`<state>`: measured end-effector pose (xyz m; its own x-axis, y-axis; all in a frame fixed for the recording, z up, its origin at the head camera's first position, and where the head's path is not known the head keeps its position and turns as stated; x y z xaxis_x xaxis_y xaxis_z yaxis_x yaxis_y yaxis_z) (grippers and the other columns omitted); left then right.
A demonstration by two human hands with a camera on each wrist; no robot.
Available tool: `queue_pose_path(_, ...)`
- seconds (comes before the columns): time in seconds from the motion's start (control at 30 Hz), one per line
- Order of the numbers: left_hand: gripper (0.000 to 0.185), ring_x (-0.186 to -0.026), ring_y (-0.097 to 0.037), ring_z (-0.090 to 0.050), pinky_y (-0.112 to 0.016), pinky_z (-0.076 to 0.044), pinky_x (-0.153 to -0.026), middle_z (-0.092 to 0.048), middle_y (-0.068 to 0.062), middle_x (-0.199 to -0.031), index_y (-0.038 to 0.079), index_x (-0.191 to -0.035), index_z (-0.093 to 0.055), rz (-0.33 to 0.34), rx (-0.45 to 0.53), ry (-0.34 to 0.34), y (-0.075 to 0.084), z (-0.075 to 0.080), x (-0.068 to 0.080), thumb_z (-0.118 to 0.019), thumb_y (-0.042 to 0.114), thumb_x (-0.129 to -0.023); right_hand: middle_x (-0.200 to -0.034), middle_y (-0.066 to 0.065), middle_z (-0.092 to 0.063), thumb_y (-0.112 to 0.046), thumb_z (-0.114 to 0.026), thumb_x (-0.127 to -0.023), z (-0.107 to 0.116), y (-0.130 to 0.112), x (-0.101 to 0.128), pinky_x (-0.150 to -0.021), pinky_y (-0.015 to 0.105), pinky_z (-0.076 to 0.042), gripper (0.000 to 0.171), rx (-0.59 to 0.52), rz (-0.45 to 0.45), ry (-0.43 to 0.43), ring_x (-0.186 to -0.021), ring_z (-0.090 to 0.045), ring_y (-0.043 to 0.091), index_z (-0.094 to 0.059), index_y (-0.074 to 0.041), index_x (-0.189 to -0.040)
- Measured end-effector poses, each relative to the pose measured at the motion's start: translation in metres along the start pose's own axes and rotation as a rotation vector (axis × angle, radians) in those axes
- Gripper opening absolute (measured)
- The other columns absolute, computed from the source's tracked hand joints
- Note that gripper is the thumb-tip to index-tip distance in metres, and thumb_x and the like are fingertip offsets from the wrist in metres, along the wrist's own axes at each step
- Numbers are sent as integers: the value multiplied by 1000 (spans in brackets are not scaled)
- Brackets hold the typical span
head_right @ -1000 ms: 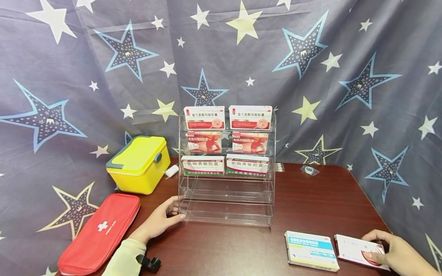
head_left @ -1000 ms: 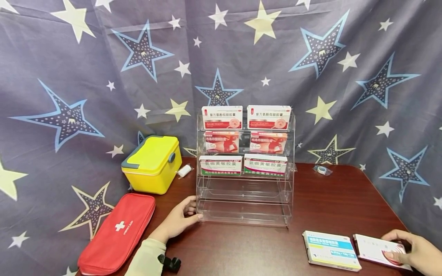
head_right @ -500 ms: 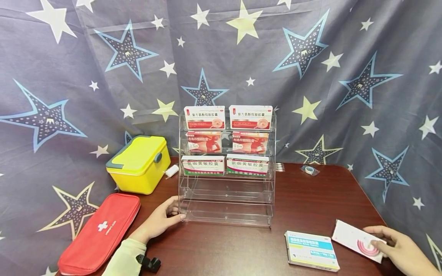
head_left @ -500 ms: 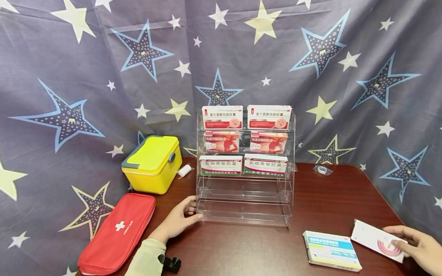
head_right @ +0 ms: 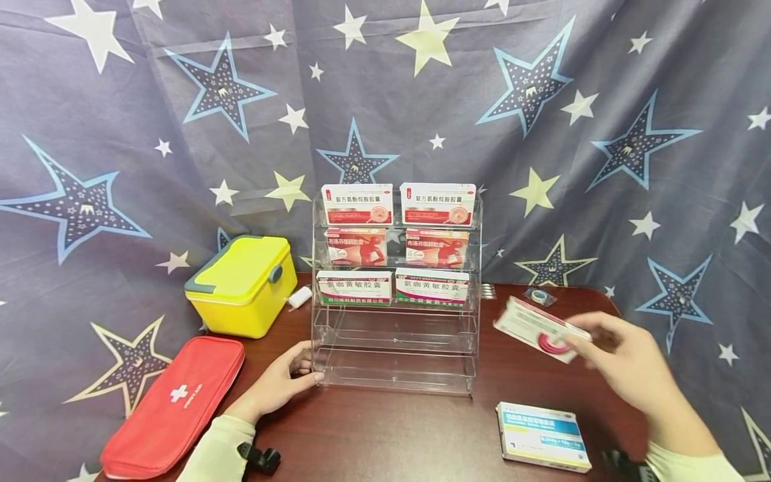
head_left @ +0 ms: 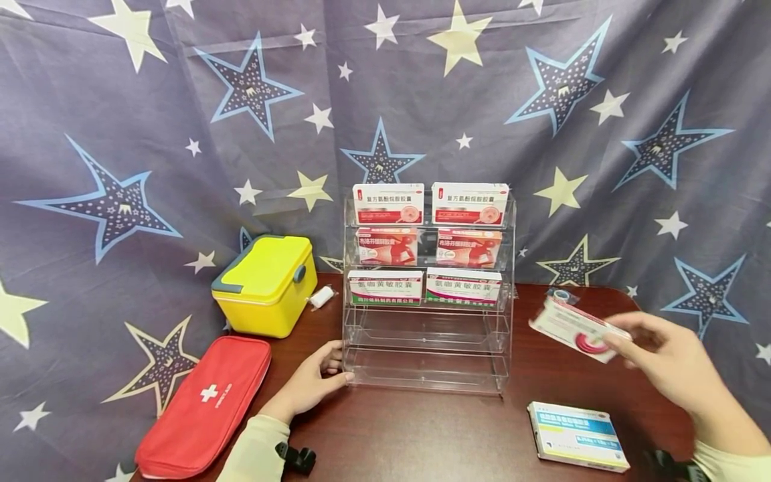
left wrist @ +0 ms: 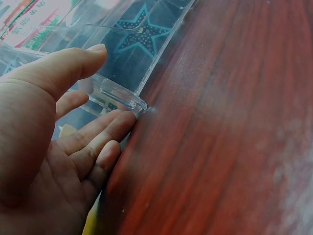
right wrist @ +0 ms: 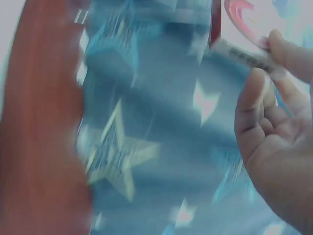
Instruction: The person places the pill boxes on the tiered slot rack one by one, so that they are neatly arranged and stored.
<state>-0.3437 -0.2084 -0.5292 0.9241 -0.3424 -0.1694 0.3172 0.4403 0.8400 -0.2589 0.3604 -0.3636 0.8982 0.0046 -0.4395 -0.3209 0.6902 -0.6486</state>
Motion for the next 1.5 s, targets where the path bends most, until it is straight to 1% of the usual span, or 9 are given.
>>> queue_pose_path(0.07, 62, -103, -18, -68, -36, -53, -92, -69, -5, -118, 17, -146, -53, -2, 4, -2, 0, 0, 0, -83, 30, -93, -79, 1, -74, -16, -83, -93, -17, -28, -16, -54, 24, -53, 22, -45, 49, -5, -61, -67, 14, -76, -12, -114)
queue_pose_path(0.17, 62, -103, -18, -68, -36, -53, -92, -68, -4, -118, 17, -146, -53, -5, 5, -3, 0, 0, 0, -83, 30, -93, -79, -3, -72, -15, -86, -89, -46, -65, -37, -55, 22, -49, 21, -58, 152, -11, -62, -63, 11, -78, -17, -109)
queue_pose_path(0.3, 62, -103, -18, -68, -35, -53, -92, -68, -4, -118, 17, -146, -53, -3, 2, 1, 0, 1, 0, -83, 29, -93, -81, -6, -69, -10, -86, -88, -88, -103, -56, -57, 23, -48, 21, -81, 257, -62, -65, -62, 9, -77, -18, -106)
queue_pose_path(0.43, 62, -102, -17, -68, -35, -53, -92, -68, -4, -117, 16, -146, -53, -10, 3, 0, 0, 0, 0, -83, 29, -93, -84, -4, -72, -2, -83, -88, -126, -127, -68, -63, 27, -53, 22, -131, 270, -103, -70, -66, 13, -77, -11, -107)
queue_pose_path(0.6, 62, -102, -17, -68, -35, -53, -92, -68, -4, -117, 16, -145, -53, -11, 10, 1, 0, 0, 0, -83, 29, -93, -89, -5, -73, -4, -85, -87, -158, -148, -78, -67, 31, -56, 23, -113, 253, -102, -75, -68, 11, -78, -14, -107)
queue_pose_path(0.83, 63, -103, -19, -68, -35, -53, -92, -67, -4, -118, 15, -146, -52, -6, 10, 0, 1, -1, 0, -83, 28, -93, -96, -4, -73, -11, -87, -87, -189, -162, -79, -64, 31, -53, 22, -96, 241, -89, -74, -66, 8, -81, -16, -108)
queue_pose_path(1.07, 62, -104, -19, -68, -35, -52, -93, -68, -5, -119, 15, -145, -53, -1, 34, -11, 1, -2, 0, -83, 28, -93, -93, -5, -76, -15, -89, -86, -207, -155, -73, -66, 35, -57, 19, -137, 176, -36, -75, -72, 6, -76, -17, -100)
queue_pose_path(1.2, 61, -104, -20, -68, -35, -52, -92, -68, -6, -118, 15, -145, -53, -4, 42, -18, 1, -2, 0, -83, 28, -93, -93, -6, -75, -16, -90, -85, -212, -151, -69, -68, 35, -57, 19, -120, 171, -6, -76, -71, 5, -76, -20, -98)
queue_pose_path(1.5, 61, -104, -21, -68, -35, -52, -93, -68, -6, -118, 14, -145, -53, 0, 46, -15, 4, -1, 1, -83, 27, -93, -92, -9, -72, -12, -87, -88, -230, -147, -64, -67, 29, -57, 18, -102, 207, -49, -75, -68, 1, -78, -21, -101)
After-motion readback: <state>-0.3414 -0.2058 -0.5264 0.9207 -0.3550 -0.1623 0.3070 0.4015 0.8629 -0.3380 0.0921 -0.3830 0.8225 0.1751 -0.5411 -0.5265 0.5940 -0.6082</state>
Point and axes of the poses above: each hand's wrist, its own x-axis away from the middle knuckle, its own z-axis out of the back of the hand, y = z × x, the point moved 8 cm from there along -x, towards the middle knuckle
